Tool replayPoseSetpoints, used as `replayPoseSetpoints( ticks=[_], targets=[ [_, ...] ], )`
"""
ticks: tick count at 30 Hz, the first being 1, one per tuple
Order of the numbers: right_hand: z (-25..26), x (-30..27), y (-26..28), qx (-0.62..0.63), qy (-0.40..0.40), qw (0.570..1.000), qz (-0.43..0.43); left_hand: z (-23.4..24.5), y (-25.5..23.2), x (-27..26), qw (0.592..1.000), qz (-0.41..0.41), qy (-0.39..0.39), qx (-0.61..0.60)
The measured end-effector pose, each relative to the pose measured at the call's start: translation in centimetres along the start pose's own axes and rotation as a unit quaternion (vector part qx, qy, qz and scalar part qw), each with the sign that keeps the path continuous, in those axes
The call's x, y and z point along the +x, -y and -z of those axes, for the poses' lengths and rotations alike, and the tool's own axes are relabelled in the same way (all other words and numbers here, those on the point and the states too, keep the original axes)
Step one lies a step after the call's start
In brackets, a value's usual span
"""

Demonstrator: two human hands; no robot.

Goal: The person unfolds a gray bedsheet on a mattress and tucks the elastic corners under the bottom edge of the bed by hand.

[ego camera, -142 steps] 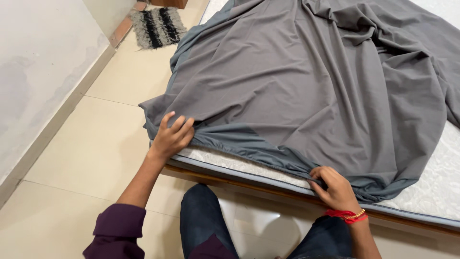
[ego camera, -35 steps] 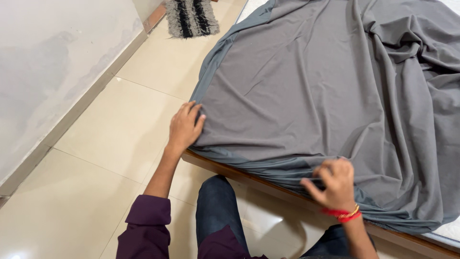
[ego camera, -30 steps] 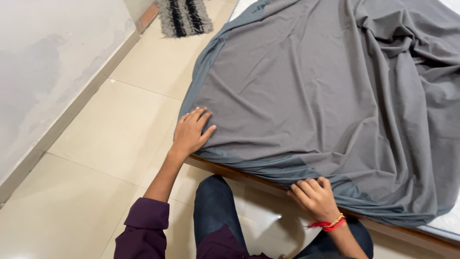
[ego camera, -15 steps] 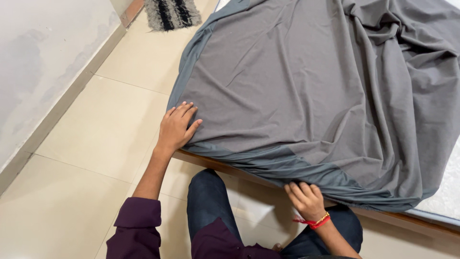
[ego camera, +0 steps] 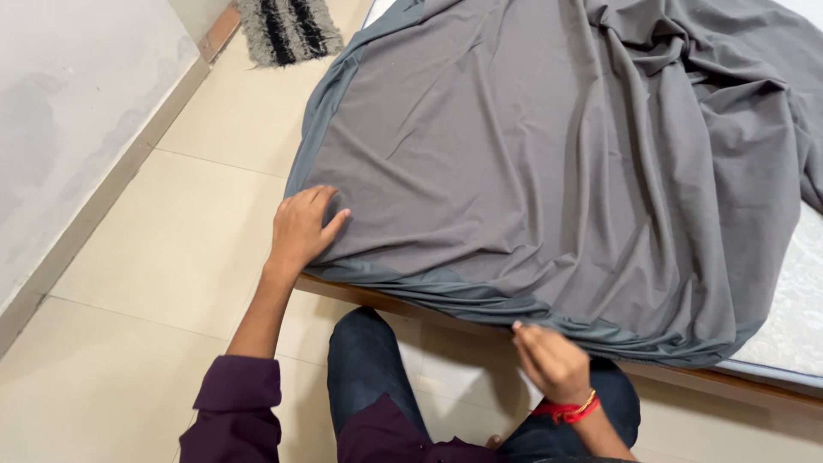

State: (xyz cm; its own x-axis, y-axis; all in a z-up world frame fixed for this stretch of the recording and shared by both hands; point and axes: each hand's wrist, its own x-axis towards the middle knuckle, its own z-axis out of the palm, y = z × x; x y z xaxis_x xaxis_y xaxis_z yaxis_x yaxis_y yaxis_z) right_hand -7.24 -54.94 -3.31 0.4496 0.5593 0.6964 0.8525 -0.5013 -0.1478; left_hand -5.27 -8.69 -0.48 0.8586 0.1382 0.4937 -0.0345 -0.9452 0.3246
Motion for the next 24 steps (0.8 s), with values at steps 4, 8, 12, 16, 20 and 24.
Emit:
replayPoseSetpoints(
  ticks=[4, 8, 12, 16, 20, 24],
  targets=[
    [1.4, 4.2, -4.0, -0.084, -0.047, 0.989, -0.115, -2.6, 1.0, 2.4, 0.997, -0.068, -0.017, 0.031],
    [0.8, 6.0, -10.3, -0.201, 0.016, 0.951, -0.237, -5.3, 2.4, 3.9, 0.996, -0.073, -0.006, 0.055],
    [-1.4, 3.5, -14.7, -0.27, 0.138, 0.911, -0.279, -6.6, 3.2, 4.5, 0.993, -0.025, 0.037, 0.107],
    [1.3, 0.8, -19.9, -0.364, 0.157, 0.877, -0.271, -7.1, 3.9, 4.3, 0.992, -0.008, 0.056, 0.113],
    [4.4, 2.0, -21.1, -0.18, 0.108, 0.876, -0.435, -7.2, 3.8, 4.7, 0.992, 0.003, 0.055, 0.113],
    [3.8, 4.4, -22.2, -0.261, 0.044, 0.867, -0.422, -6.9, 2.8, 4.9, 0.985, 0.03, 0.079, 0.15]
  ],
)
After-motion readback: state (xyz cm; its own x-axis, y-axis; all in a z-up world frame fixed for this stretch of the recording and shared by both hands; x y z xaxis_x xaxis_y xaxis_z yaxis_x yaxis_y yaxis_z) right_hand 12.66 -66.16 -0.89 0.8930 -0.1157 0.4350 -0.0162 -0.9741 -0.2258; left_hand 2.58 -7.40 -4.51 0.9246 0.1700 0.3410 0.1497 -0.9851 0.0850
